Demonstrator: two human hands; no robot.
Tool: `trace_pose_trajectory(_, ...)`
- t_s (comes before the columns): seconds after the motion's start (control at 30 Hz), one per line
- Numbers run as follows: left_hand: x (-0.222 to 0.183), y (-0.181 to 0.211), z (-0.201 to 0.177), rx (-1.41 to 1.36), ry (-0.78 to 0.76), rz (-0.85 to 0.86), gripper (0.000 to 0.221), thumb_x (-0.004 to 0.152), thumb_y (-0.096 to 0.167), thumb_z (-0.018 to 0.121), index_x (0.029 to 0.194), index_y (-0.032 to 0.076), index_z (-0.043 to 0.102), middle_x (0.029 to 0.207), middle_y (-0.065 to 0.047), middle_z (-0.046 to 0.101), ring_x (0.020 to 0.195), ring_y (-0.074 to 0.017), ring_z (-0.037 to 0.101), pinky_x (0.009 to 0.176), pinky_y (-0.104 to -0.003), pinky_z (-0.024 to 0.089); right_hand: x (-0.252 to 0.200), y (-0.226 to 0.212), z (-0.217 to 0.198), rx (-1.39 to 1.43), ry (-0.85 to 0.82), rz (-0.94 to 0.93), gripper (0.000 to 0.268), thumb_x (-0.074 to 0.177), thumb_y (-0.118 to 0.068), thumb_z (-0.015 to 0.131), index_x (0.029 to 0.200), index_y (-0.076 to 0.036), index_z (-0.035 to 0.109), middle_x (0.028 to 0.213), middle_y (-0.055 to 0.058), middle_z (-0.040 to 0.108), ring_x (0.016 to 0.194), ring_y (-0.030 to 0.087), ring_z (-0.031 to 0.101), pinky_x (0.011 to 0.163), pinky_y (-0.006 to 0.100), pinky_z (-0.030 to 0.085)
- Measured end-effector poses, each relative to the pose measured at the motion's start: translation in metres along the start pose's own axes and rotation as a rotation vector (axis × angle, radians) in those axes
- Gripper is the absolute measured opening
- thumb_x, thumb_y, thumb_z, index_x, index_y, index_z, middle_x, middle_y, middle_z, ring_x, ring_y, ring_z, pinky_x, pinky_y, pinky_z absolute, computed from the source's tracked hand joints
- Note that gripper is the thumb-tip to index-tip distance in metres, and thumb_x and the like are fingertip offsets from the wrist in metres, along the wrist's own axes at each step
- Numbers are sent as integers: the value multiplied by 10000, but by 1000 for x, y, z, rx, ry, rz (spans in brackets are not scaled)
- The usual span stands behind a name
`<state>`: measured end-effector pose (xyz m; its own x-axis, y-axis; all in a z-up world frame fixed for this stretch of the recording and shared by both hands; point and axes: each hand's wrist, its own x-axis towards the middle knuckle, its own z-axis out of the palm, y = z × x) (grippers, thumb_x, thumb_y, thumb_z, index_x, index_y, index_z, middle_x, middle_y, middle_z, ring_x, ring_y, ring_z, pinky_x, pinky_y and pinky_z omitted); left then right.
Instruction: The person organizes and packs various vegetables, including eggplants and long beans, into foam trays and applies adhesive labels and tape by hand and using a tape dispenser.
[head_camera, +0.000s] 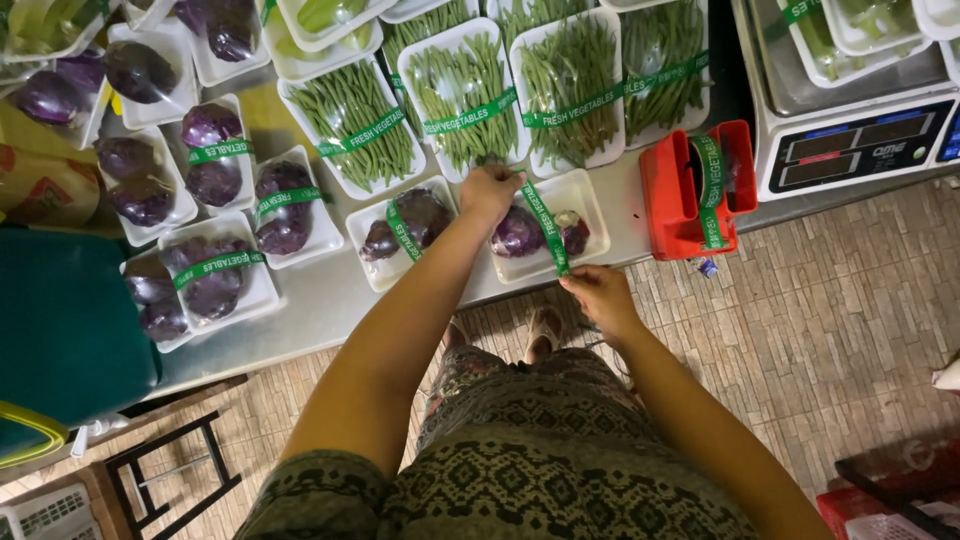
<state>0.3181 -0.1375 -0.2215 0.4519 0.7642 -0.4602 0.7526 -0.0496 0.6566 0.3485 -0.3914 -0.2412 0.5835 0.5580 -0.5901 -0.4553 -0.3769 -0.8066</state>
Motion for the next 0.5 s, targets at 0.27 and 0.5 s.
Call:
trace_pose_trajectory(0.27, 11, -2, -4, -27, -34, 7, 300, 834, 361, 748, 1052, 167, 813, 1043, -126, 776, 1101, -376, 713, 868, -462, 594, 11, -14, 5, -25, 21, 51, 218, 813, -199, 833, 934, -44, 737, 463, -2, 429, 304, 39, 374, 294, 187, 265)
trace_pose_trajectory(0.5, 8, 6, -10, 49, -87, -13, 297, 862, 338, 735, 1082, 152, 807, 1128, -147, 765, 1160, -381, 687, 916, -458, 582, 22, 9, 8, -24, 104, 8, 256, 792, -243, 843, 855, -53, 683, 503, 15, 473, 369, 70, 470, 323, 194, 314)
